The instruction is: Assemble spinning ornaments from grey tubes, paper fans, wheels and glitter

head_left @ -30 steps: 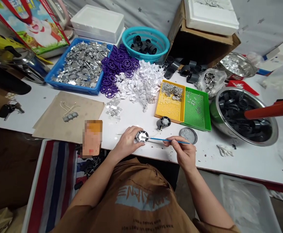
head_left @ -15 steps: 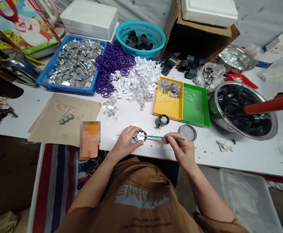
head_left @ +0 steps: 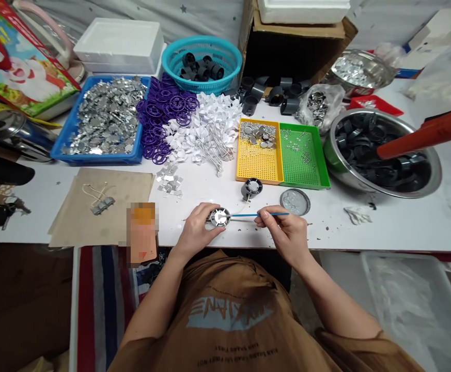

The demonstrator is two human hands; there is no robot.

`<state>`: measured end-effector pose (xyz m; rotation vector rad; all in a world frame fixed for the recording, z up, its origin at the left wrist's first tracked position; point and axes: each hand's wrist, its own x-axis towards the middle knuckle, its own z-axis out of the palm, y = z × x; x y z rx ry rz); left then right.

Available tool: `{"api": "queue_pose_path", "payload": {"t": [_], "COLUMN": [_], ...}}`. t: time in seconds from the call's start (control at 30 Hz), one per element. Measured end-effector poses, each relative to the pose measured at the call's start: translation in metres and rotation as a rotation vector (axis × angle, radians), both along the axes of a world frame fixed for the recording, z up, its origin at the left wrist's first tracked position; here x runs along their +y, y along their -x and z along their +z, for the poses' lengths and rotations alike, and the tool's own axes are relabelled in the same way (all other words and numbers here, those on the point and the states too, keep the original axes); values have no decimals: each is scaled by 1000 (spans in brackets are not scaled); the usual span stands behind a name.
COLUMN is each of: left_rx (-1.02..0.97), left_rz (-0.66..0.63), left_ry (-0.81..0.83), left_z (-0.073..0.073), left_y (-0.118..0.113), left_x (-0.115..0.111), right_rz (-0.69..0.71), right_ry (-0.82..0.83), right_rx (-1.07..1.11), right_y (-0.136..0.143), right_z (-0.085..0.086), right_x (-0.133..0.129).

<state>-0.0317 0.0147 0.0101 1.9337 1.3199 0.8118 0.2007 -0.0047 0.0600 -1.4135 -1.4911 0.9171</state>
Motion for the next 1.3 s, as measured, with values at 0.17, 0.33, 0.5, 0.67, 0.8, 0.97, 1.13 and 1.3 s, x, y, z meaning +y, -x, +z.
{"api": "queue_pose_path", "payload": {"t": [0.17,0.33,0.5,0.67,0.8,0.97,1.13,1.3], "left_rx": [-1,-3,2,-11,-16,-19,-20,-19], "left_rz": [1,13,21,21,20,29,32,39], "left_ry": [5,8,26,14,1,5,-5,8], "left_z": [0,-1,-1,-1,-2,-3,-3,0], "left_y": [0,0,0,0,0,-1,-1,-2], "left_x": [-1,-1,-1,-1,-1,-1,-2,-2], "right_rz": [-114,-178,-222,-258,-269,-250,-263,-277], "right_ry": [92,259,301,213,157,146,246,269], "right_rx": [341,638,669,502,390,443,610,626], "right_y": [-4,0,5,3,1,1,5,8], "right_z": [-7,-24,-40,-40,-33,-28,-32,-41], "right_x": [-1,6,6,-1,-7,-10,-4,-1]}}
